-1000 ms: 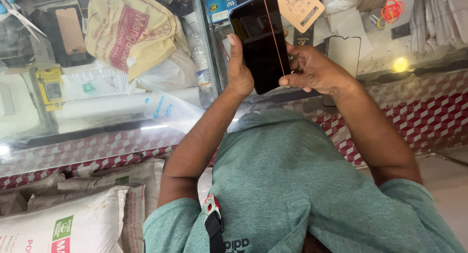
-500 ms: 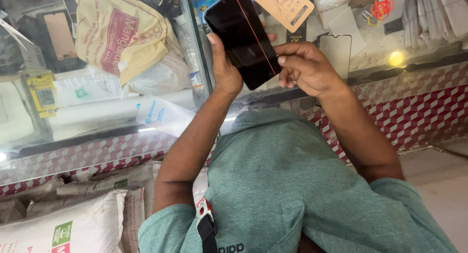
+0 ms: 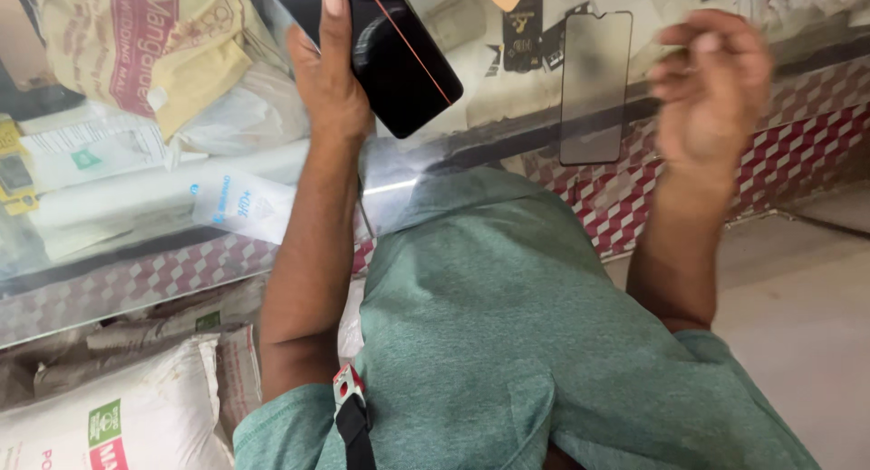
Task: The person removes a screen protector from its packaging and applies it to a smartphone. They align the protector, smooth it onto the screen, and peel off the protective film.
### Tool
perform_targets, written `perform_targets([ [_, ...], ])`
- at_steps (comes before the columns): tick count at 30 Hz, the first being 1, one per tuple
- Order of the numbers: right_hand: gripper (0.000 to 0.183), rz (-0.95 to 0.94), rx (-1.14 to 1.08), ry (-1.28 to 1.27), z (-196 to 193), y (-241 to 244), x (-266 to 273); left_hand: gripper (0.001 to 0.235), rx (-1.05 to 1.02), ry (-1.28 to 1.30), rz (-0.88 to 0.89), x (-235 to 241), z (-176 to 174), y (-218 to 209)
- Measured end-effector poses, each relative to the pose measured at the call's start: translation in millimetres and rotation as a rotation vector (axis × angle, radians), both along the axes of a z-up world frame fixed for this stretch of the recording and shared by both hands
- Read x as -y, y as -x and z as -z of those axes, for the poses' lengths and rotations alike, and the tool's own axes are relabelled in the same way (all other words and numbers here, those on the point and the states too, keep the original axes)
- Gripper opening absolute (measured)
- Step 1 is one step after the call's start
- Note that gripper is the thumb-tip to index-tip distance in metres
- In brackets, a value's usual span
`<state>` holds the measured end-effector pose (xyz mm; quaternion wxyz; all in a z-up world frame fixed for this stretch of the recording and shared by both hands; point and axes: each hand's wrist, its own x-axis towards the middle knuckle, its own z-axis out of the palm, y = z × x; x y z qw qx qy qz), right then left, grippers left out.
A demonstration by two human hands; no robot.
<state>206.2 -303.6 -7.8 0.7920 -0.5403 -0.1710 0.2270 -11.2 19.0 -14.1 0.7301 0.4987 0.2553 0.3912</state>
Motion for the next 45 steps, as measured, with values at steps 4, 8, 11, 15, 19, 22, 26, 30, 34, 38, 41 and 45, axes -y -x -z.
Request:
perform_targets([
  [4,0.015,0.226,0.209,0.219,23,-17,53,0.039,-0.101,-0.086,0.061,-10,13,6],
  [8,0.017,0.320,0.421,0.360,46,-21,97,0.036,-0.213,-0.091,0.154,-10,5,7],
  [11,0.013,0.312,0.517,0.400,58,-24,122,0.032,-0.335,-0.173,0.315,-12,-15,12],
  [15,0.010,0.294,0.540,0.314,72,-26,140,0.029,-0.381,-0.248,0.449,-7,-38,9],
  [19,0.010,0.556,0.457,0.089,93,-26,153,0.033,-0.568,-0.460,0.500,-2,-54,2],
  [22,0.012,0.777,0.294,0.027,115,-28,169,0.036,-0.675,-0.559,0.524,4,-58,-1],
  [26,0.014,0.864,0.284,-0.022,157,-45,169,0.040,-0.810,-0.624,0.480,6,-60,-3],
  [30,0.017,0.771,0.132,0.022,192,-44,145,0.048,-1.078,-0.761,0.374,6,-63,-7],
  [34,0.023,0.534,-0.105,0.402,211,-40,97,0.050,-1.100,-0.774,0.297,16,-71,-6],
  [38,0.019,0.201,0.546,0.516,224,-65,48,0.054,-1.185,-0.983,0.233,30,-76,-4],
  [41,0.043,0.134,0.473,0.751,240,-93,4,0.055,-1.243,-1.010,0.208,43,-81,-4],
  [45,0.066,0.019,0.544,1.059,261,-124,-35,0.050,-1.258,-0.783,0.183,54,-88,-3],
])
